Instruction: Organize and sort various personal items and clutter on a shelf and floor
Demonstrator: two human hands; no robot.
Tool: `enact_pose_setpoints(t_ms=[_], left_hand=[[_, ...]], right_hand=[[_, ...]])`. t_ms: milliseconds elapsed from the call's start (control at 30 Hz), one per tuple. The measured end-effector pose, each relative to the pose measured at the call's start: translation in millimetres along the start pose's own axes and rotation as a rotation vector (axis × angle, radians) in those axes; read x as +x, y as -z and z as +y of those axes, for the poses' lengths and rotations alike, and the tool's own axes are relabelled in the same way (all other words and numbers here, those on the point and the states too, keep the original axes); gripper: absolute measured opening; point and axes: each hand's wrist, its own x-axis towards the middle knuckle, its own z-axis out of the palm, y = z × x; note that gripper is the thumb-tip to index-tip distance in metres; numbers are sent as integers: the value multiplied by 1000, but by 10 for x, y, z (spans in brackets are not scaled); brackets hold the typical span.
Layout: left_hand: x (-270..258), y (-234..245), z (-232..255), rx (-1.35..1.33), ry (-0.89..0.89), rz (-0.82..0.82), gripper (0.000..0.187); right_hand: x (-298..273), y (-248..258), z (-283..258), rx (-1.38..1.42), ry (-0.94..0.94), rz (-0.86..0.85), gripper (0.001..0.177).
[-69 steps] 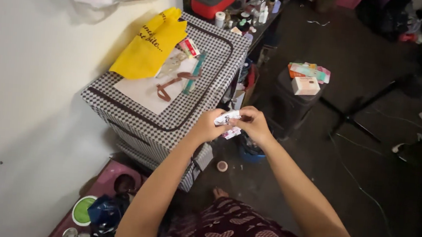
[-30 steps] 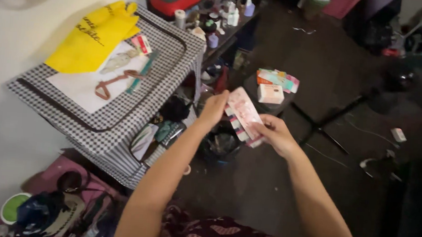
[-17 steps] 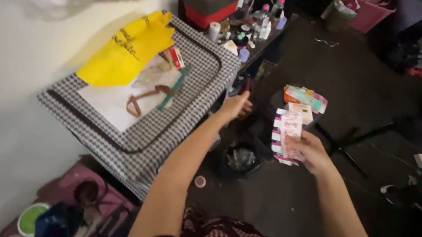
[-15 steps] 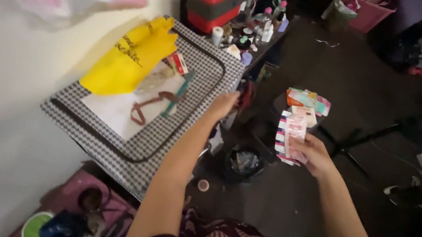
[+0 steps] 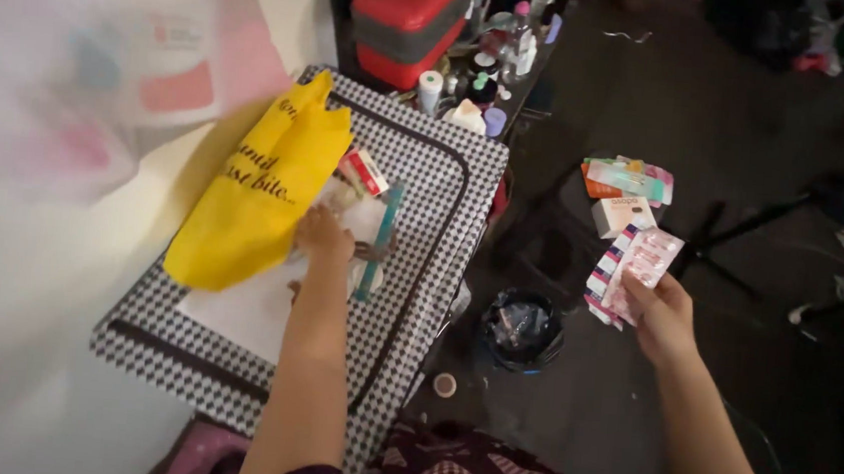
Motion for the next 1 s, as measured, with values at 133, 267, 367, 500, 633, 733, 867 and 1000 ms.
enact_pose_setpoints(t_ms=[133, 267, 367, 500, 633, 733, 867, 1000], left_hand=[[97, -119, 43, 16, -45, -3, 66], [462, -609, -69, 1, -118, 126, 30], [527, -189, 131, 49, -210, 167, 21], [678, 112, 545, -55, -378, 90, 26], [326, 442, 1366, -533, -617, 33, 26], [-473, 569, 2213, -810, -779, -115, 28], [-1479, 208, 3275, -1124, -942, -259, 26], [-2549, 14, 4080, -1126, -877, -495, 31]], right_hand=[[-29, 33, -66, 5, 36, 48, 25], [-29, 154, 51, 24, 34, 50, 24], [-44, 185, 109, -25, 29, 97, 22], [-154, 205, 121, -33, 17, 103, 19], [-132, 317, 114, 28, -20, 96, 16], [-137, 436, 66, 45, -101, 43, 7], [-231, 545, -176, 20, -124, 128, 6], [-400, 1023, -392, 28, -21, 102, 16]])
